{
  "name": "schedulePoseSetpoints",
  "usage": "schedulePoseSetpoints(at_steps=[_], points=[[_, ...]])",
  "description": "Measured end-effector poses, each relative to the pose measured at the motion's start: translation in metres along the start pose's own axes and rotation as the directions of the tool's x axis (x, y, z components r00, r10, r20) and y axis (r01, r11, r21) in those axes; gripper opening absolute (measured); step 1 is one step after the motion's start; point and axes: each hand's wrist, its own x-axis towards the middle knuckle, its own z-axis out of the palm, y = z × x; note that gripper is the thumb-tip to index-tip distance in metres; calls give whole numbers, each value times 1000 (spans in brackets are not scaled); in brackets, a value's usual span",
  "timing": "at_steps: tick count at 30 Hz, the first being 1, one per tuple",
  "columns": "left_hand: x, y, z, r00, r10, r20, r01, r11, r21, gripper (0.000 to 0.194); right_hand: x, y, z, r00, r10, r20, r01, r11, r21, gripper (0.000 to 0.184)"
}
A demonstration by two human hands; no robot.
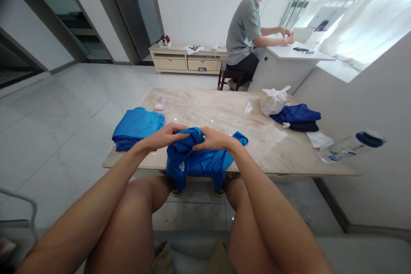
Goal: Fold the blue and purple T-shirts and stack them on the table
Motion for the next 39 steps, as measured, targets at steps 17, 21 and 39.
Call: schedulePoseSetpoints(at_steps=[17, 21, 39], points=[[9, -51, -17, 978, -202, -59, 209, 959, 192, 48, -28, 19, -30, 569, -13, -822, -282, 936, -210, 20], [-6, -43, -17, 968, -250, 20, 239, 943, 232, 46, -26, 15, -11, 577, 124, -807, -415, 896, -159, 27], [-158, 59, -14, 873, 102, -476, 333, 588, 737, 20, -171, -94, -18, 853, 33, -521, -365, 751, -549, 14]])
